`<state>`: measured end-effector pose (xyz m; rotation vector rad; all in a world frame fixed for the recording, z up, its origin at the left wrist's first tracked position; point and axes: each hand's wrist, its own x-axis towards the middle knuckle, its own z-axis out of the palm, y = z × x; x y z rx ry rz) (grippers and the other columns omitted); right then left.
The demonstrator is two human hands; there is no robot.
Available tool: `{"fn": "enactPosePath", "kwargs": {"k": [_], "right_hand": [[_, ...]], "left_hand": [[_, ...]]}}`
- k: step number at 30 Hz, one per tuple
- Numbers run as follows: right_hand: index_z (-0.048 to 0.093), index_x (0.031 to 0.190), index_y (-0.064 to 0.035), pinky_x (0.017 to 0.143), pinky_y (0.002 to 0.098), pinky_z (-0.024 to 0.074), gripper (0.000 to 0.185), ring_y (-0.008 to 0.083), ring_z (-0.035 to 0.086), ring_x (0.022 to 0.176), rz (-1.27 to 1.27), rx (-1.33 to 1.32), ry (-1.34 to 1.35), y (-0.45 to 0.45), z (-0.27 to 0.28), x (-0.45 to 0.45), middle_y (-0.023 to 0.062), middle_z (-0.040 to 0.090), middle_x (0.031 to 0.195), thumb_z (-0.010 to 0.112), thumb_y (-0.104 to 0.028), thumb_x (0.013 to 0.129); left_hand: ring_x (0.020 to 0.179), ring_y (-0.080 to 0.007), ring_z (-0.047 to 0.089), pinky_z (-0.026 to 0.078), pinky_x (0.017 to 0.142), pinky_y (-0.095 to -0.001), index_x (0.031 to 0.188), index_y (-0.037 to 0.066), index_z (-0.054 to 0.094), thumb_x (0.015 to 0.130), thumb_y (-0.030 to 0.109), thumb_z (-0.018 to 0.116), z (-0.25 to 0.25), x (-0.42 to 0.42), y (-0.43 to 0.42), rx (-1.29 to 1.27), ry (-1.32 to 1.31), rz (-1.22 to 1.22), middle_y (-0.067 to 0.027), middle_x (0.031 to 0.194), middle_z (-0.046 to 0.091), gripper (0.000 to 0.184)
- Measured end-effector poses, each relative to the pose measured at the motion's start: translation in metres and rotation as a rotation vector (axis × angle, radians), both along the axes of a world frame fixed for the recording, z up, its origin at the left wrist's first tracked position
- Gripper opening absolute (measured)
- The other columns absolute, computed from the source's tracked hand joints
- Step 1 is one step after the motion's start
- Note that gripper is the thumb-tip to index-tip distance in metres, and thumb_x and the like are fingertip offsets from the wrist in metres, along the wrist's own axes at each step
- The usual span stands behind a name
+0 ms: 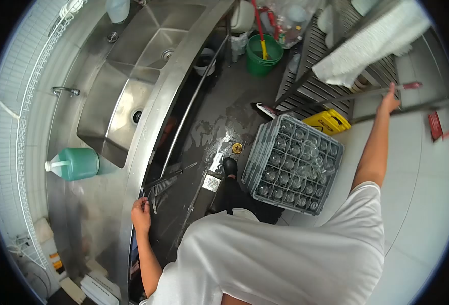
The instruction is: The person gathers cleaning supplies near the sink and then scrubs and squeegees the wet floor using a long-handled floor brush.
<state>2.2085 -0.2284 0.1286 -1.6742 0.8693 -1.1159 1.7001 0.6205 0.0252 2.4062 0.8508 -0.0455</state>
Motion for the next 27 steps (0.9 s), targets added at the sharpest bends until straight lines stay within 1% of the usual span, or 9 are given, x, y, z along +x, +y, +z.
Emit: {"fn": "enactPosePath", "kwargs": {"k": [2,3,5,8,11,13,17,21,27], "right_hand": [[0.032,0.145,0.0153,0.106,0.0448,0.0452,0.1,0.0377,0.05,0.13,0.146,0.022,-0.115,0.018,0.011,0.016,0.0303,0.042,0.148,0.08,-0.046,0.082],[0.047,0.128,0.0143,0.1,0.0442,0.0489,0.065,0.0368,0.062,0.113,-0.065,-0.079,0.091,0.012,0.003,0.035,0.0279,0.06,0.128,0.07,-0.035,0.093],[0.055,0.113,0.012,0.09,0.04,0.0536,0.049,0.0312,0.069,0.094,0.152,-0.074,0.033,0.007,-0.015,0.043,0.0233,0.069,0.108,0.065,-0.033,0.097],[0.058,0.083,0.0037,0.073,0.0369,0.0543,0.038,0.0239,0.065,0.07,0.072,-0.218,-0.091,0.044,-0.031,0.03,0.0145,0.067,0.078,0.062,-0.031,0.099],[0.055,0.064,-0.0013,0.064,0.0357,0.0546,0.043,0.0205,0.059,0.062,0.283,-0.018,-0.271,0.129,-0.025,-0.022,0.0096,0.058,0.062,0.061,-0.028,0.098],[0.052,0.065,-0.0041,0.06,0.0365,0.0517,0.039,0.0185,0.054,0.057,0.583,0.187,-0.333,0.187,-0.035,-0.05,0.0061,0.051,0.059,0.062,-0.024,0.097],[0.045,0.06,-0.0105,0.05,0.0299,0.0409,0.04,0.0108,0.04,0.046,0.934,0.247,-0.301,0.279,-0.01,-0.057,0.0009,0.041,0.053,0.065,-0.013,0.095],[0.038,0.058,-0.0124,0.042,0.0272,0.0277,0.045,0.0095,0.032,0.041,0.976,0.165,-0.411,0.333,0.063,-0.04,-0.0003,0.036,0.05,0.064,-0.01,0.094],[0.034,0.061,-0.0139,0.044,0.0269,0.0269,0.043,0.0092,0.029,0.043,1.136,0.127,-0.454,0.332,0.092,-0.055,-0.002,0.029,0.051,0.056,-0.011,0.098]], "left_hand": [[0.088,-0.0297,0.07,0.054,0.08,-0.0374,0.108,0.0,0.07,0.093,0.009,0.063,0.001,0.004,-0.006,0.043,-0.009,0.012,-0.0163,0.1,0.071,0.019],[0.087,-0.0293,0.07,0.054,0.08,-0.0371,0.108,0.0,0.07,0.093,0.009,0.063,0.003,0.006,-0.01,0.062,-0.016,0.013,-0.0162,0.099,0.071,0.019],[0.087,-0.0285,0.07,0.054,0.08,-0.0365,0.108,0.0,0.07,0.093,0.009,0.064,0.005,0.006,-0.025,0.035,0.029,0.073,-0.0163,0.099,0.071,0.019],[0.089,-0.027,0.07,0.054,0.079,-0.0351,0.108,0.0,0.07,0.092,0.008,0.065,-0.001,0.0,-0.038,-0.001,0.087,0.122,-0.0159,0.099,0.071,0.018],[0.09,-0.0243,0.07,0.053,0.081,-0.0342,0.108,0.001,0.07,0.093,0.009,0.064,-0.017,-0.002,-0.059,-0.063,0.033,0.174,-0.0142,0.099,0.072,0.018],[0.092,-0.0271,0.07,0.054,0.081,-0.0364,0.108,0.002,0.07,0.093,0.009,0.064,-0.021,0.012,-0.079,-0.11,0.016,0.136,-0.0153,0.101,0.071,0.018],[0.089,-0.0321,0.07,0.055,0.078,-0.0389,0.108,0.003,0.07,0.092,0.011,0.065,-0.028,0.061,-0.115,-0.185,-0.013,-0.067,-0.0153,0.106,0.069,0.019],[0.086,-0.0323,0.07,0.055,0.077,-0.0405,0.108,0.003,0.07,0.09,0.011,0.066,-0.012,0.125,-0.137,-0.142,-0.071,-0.294,-0.0144,0.105,0.069,0.02],[0.087,-0.0315,0.069,0.054,0.078,-0.0411,0.107,0.004,0.071,0.089,0.01,0.067,0.004,0.179,-0.157,-0.191,-0.181,-0.346,-0.0134,0.106,0.069,0.02]]}}
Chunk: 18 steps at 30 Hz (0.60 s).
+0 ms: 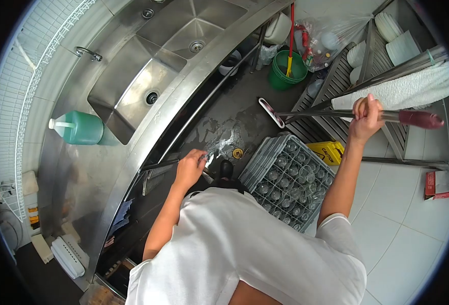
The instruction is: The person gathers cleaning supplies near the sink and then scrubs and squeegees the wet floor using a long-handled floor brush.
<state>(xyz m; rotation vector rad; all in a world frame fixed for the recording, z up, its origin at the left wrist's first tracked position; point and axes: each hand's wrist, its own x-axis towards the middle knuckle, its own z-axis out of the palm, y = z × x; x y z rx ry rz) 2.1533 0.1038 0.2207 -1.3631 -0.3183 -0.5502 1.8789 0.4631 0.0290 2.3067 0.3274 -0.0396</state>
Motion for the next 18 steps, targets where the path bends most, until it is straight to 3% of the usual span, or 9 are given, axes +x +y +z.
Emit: {"fn": "enactPosePath", "kwargs": {"k": [2,4,7,10,14,16,17,18], "right_hand": [[0.035,0.061,-0.0135,0.045,0.0278,0.0274,0.043,0.0094,0.031,0.045,0.039,0.019,0.069,-0.004,-0.023,0.0,-0.0021,0.03,0.051,0.056,-0.014,0.098],[0.041,0.058,-0.011,0.047,0.0287,0.0275,0.043,0.0089,0.035,0.048,-0.024,-0.186,0.172,-0.001,-0.065,0.002,-0.0018,0.04,0.053,0.06,-0.013,0.097],[0.044,0.058,-0.0086,0.049,0.0283,0.0273,0.045,0.0071,0.037,0.052,-0.04,-0.234,0.28,0.023,-0.137,0.0,-0.0025,0.044,0.055,0.065,-0.019,0.096],[0.047,0.058,-0.007,0.051,0.0278,0.0287,0.044,0.0065,0.038,0.054,0.015,-0.204,0.333,0.055,-0.144,-0.003,-0.003,0.046,0.056,0.066,-0.021,0.095],[0.047,0.062,-0.004,0.051,0.031,0.0297,0.042,0.0083,0.037,0.055,0.126,-0.399,0.245,0.114,-0.142,0.001,-0.0005,0.041,0.056,0.066,-0.021,0.095],[0.051,0.065,-0.0055,0.049,0.0277,0.0335,0.032,0.0062,0.041,0.055,0.228,-0.373,0.069,0.146,-0.146,0.011,-0.0003,0.045,0.057,0.073,-0.006,0.089],[0.045,0.06,-0.0053,0.05,0.0302,0.0319,0.042,0.0093,0.04,0.054,0.248,-0.529,0.1,0.162,-0.138,0.014,-0.0013,0.044,0.057,0.068,-0.018,0.093],[0.046,0.061,-0.0066,0.048,0.0301,0.0322,0.039,0.0089,0.04,0.054,0.299,-0.352,0.157,0.184,-0.132,0.012,-0.002,0.046,0.057,0.072,-0.011,0.09]], "left_hand": [[0.087,-0.0312,0.069,0.054,0.078,-0.0407,0.107,0.004,0.071,0.088,0.01,0.067,-0.002,0.007,-0.006,-0.037,0.025,-0.018,-0.0131,0.105,0.069,0.02],[0.084,-0.0297,0.069,0.054,0.077,-0.0397,0.108,0.004,0.071,0.089,0.011,0.068,-0.01,0.011,-0.007,-0.038,0.015,-0.052,-0.0124,0.103,0.069,0.021],[0.08,-0.0274,0.069,0.054,0.075,-0.0381,0.11,0.004,0.071,0.089,0.011,0.069,-0.02,0.024,-0.005,-0.027,-0.006,-0.094,-0.012,0.099,0.069,0.022],[0.079,-0.0262,0.068,0.054,0.074,-0.0365,0.11,0.004,0.071,0.088,0.011,0.07,-0.018,0.049,-0.004,-0.04,0.005,-0.109,-0.0112,0.099,0.069,0.023],[0.084,-0.0259,0.069,0.055,0.077,-0.0372,0.114,0.006,0.069,0.088,0.012,0.07,-0.011,0.102,-0.002,-0.112,0.02,-0.129,-0.0106,0.104,0.068,0.027],[0.09,-0.0248,0.069,0.055,0.08,-0.0377,0.12,0.007,0.066,0.088,0.012,0.07,-0.008,0.135,-0.003,-0.117,0.003,-0.144,-0.0106,0.11,0.067,0.033],[0.092,-0.0234,0.068,0.055,0.08,-0.0372,0.124,0.007,0.064,0.087,0.012,0.07,-0.006,0.153,-0.005,-0.108,-0.02,-0.145,-0.0106,0.112,0.067,0.037],[0.095,-0.022,0.068,0.054,0.081,-0.0367,0.127,0.007,0.062,0.087,0.011,0.07,-0.005,0.171,-0.007,-0.102,-0.043,-0.143,-0.0106,0.114,0.066,0.041]]}}
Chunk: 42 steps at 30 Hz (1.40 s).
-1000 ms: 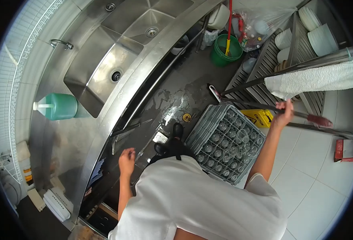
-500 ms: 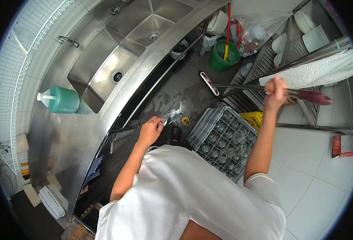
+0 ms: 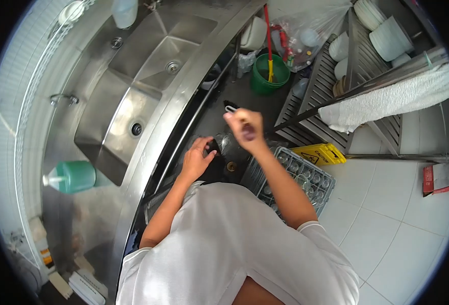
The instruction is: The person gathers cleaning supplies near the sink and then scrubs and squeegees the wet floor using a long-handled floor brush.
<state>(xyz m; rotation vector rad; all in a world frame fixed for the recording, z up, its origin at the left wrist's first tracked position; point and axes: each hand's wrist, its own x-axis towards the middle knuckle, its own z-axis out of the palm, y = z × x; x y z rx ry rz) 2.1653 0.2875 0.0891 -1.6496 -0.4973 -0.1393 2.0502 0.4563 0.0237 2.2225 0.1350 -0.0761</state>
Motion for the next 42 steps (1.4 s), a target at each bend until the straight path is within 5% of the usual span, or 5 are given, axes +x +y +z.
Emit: {"fn": "enactPosePath", "kwargs": {"k": [9,16,26,36,42], "right_hand": [[0.061,0.113,-0.0048,0.085,0.0393,0.0504,0.046,0.0273,0.064,0.101,0.408,-0.222,-0.162,0.102,0.012,0.053,0.0102,0.066,0.105,0.084,-0.019,0.076],[0.068,0.114,-0.0071,0.082,0.0357,0.0551,0.036,0.0251,0.07,0.097,0.171,-0.555,0.292,0.018,-0.06,0.144,0.0107,0.071,0.109,0.076,-0.029,0.087],[0.069,0.103,-0.003,0.061,0.0275,0.0506,0.023,0.0128,0.067,0.069,-0.099,-0.113,1.229,-0.061,-0.308,0.193,0.0051,0.071,0.086,0.064,-0.024,0.095],[0.066,0.095,-0.0022,0.053,0.0335,0.0497,0.025,0.0184,0.063,0.059,-0.155,-0.22,1.124,0.036,-0.651,0.369,0.0089,0.066,0.075,0.057,-0.025,0.095],[0.065,0.11,0.0003,0.088,0.0493,0.0531,0.042,0.0386,0.064,0.11,-0.25,-0.404,1.177,0.141,-0.695,0.472,0.0215,0.066,0.117,0.066,-0.035,0.089]], "left_hand": [[0.092,-0.0191,0.063,0.05,0.08,-0.0345,0.118,0.004,0.06,0.098,0.011,0.06,-0.111,0.11,0.044,-1.291,-0.111,0.276,-0.0084,0.105,0.065,0.022],[0.063,-0.0107,0.057,0.05,0.065,-0.0271,0.104,-0.002,0.067,0.1,0.007,0.056,-0.018,0.185,0.067,-0.643,-0.19,0.435,-0.0042,0.068,0.06,0.015],[0.138,-0.0411,0.041,0.035,0.113,-0.048,0.137,0.007,0.058,0.077,0.001,0.071,-0.039,0.287,0.057,0.21,-0.137,0.234,-0.0227,0.15,0.043,0.061],[0.141,-0.0484,0.035,0.03,0.114,-0.0555,0.149,0.001,0.041,0.095,0.045,0.058,-0.082,0.34,0.037,0.56,0.097,0.176,-0.0316,0.153,0.033,0.072],[0.142,-0.0516,0.03,0.022,0.115,-0.0614,0.15,-0.01,0.029,0.096,0.051,0.049,-0.091,0.309,0.057,0.747,0.114,0.122,-0.0352,0.151,0.032,0.083]]}}
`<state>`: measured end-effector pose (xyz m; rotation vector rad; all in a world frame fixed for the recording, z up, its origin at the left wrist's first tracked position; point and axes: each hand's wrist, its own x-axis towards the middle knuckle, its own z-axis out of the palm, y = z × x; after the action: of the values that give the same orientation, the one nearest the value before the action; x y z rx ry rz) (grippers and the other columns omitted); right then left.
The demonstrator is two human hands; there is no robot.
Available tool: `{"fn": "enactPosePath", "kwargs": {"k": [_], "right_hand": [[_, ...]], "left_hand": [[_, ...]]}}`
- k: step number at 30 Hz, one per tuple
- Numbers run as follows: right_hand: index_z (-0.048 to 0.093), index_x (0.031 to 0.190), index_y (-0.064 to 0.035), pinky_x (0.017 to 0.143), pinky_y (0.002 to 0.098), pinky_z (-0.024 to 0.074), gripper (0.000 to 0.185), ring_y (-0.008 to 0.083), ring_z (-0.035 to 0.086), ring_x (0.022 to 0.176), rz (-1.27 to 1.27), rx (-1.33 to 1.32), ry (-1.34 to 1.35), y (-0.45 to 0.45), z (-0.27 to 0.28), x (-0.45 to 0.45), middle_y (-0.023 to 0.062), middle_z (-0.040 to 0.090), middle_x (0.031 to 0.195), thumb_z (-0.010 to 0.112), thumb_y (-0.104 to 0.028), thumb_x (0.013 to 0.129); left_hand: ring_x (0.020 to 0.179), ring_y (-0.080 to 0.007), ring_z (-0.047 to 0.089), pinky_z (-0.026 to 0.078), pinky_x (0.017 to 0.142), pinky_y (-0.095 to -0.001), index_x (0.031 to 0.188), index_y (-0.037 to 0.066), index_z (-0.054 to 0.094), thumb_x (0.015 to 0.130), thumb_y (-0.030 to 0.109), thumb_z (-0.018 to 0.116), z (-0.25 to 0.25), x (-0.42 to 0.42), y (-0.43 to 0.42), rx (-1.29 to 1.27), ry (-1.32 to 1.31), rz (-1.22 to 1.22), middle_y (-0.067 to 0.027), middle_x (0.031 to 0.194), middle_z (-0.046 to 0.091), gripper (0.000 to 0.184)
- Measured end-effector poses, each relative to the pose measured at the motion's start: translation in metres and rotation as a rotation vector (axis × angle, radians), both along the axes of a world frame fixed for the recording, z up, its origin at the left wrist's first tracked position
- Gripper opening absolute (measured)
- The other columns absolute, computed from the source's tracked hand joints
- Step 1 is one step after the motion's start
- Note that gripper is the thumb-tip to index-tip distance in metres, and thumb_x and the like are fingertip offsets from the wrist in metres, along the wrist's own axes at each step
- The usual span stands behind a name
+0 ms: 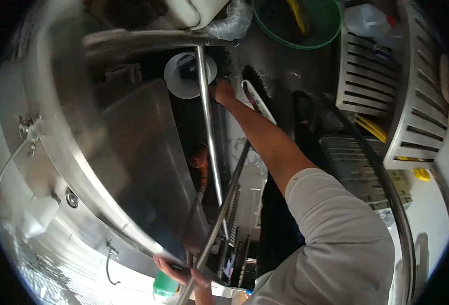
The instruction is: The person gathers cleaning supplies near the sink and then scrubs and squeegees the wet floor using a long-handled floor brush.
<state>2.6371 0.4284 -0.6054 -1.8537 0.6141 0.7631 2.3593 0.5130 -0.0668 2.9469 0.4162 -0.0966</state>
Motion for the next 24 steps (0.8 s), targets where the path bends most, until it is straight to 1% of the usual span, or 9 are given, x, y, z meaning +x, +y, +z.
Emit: {"fn": "enactPosePath", "kwargs": {"k": [3,6,8,9,12,15,17,19,24], "right_hand": [[0.061,0.117,0.0055,0.089,0.0462,0.0567,0.056,0.0359,0.066,0.111,-0.017,-0.122,-0.024,0.042,-0.047,0.03,0.0243,0.067,0.115,0.072,-0.041,0.087],[0.063,0.113,0.0052,0.081,0.0454,0.0597,0.05,0.0353,0.071,0.1,0.358,-0.078,-0.107,0.046,-0.085,0.048,0.0242,0.07,0.104,0.074,-0.035,0.087],[0.066,0.109,0.0052,0.075,0.0449,0.0611,0.041,0.0348,0.073,0.09,-0.016,-0.042,0.023,0.026,-0.056,0.048,0.0219,0.072,0.096,0.073,-0.029,0.088],[0.068,0.106,0.0049,0.073,0.0445,0.0606,0.035,0.0356,0.073,0.086,0.147,-0.192,-0.229,0.02,-0.079,0.035,0.0223,0.072,0.095,0.069,-0.027,0.091],[0.068,0.107,0.0059,0.076,0.0462,0.0588,0.038,0.0384,0.072,0.087,0.118,-0.006,-0.052,-0.061,-0.048,0.011,0.0246,0.071,0.096,0.067,-0.029,0.092],[0.065,0.113,0.0049,0.086,0.0488,0.054,0.042,0.041,0.069,0.097,-0.155,-0.102,-0.151,-0.13,-0.069,-0.057,0.0272,0.07,0.098,0.067,-0.028,0.087],[0.063,0.115,0.0083,0.074,0.0464,0.0585,0.042,0.0424,0.071,0.085,-0.088,-0.273,-0.152,-0.197,-0.023,-0.09,0.0297,0.069,0.105,0.065,-0.023,0.086],[0.059,0.119,0.0098,0.069,0.0408,0.0622,0.04,0.0358,0.073,0.087,-0.429,0.025,0.132,-0.254,-0.009,-0.126,0.0244,0.07,0.104,0.061,-0.017,0.089],[0.049,0.128,0.0102,0.066,0.0404,0.0647,0.045,0.0317,0.071,0.091,-0.865,-0.084,0.154,-0.344,0.064,-0.172,0.0237,0.062,0.117,0.059,-0.013,0.091]], "left_hand": [[0.142,-0.0512,0.03,0.022,0.115,-0.0614,0.15,-0.009,0.029,0.096,0.051,0.049,0.002,-0.001,-0.001,0.077,0.018,-0.005,-0.0348,0.152,0.032,0.083],[0.142,-0.0509,0.03,0.023,0.115,-0.0614,0.15,-0.009,0.029,0.097,0.051,0.049,0.003,0.004,-0.006,0.129,0.035,0.013,-0.0344,0.152,0.032,0.083],[0.142,-0.0506,0.03,0.023,0.115,-0.0614,0.15,-0.009,0.029,0.097,0.052,0.048,0.003,0.002,-0.009,0.154,0.051,0.025,-0.0342,0.152,0.032,0.083],[0.142,-0.0505,0.03,0.023,0.115,-0.0614,0.15,-0.009,0.029,0.097,0.052,0.048,0.0,0.002,-0.008,0.156,0.049,0.024,-0.0341,0.152,0.032,0.083],[0.142,-0.0502,0.03,0.023,0.115,-0.0614,0.15,-0.009,0.029,0.097,0.052,0.048,-0.008,0.007,-0.006,0.155,0.024,0.011,-0.0337,0.152,0.032,0.083],[0.142,-0.0498,0.03,0.023,0.115,-0.0614,0.15,-0.009,0.029,0.098,0.053,0.048,-0.019,0.011,-0.005,0.144,0.004,-0.013,-0.0333,0.152,0.032,0.083],[0.142,-0.0496,0.03,0.023,0.115,-0.0614,0.15,-0.009,0.029,0.098,0.053,0.048,-0.024,0.013,-0.006,0.131,-0.01,-0.021,-0.033,0.152,0.032,0.083],[0.143,-0.0493,0.03,0.023,0.115,-0.0614,0.15,-0.009,0.029,0.098,0.053,0.048,-0.027,0.017,-0.008,0.127,-0.025,-0.033,-0.0328,0.152,0.032,0.083],[0.143,-0.0487,0.03,0.023,0.116,-0.0614,0.15,-0.009,0.029,0.099,0.054,0.048,-0.031,0.022,-0.007,0.114,-0.038,-0.05,-0.0321,0.152,0.033,0.083]]}}
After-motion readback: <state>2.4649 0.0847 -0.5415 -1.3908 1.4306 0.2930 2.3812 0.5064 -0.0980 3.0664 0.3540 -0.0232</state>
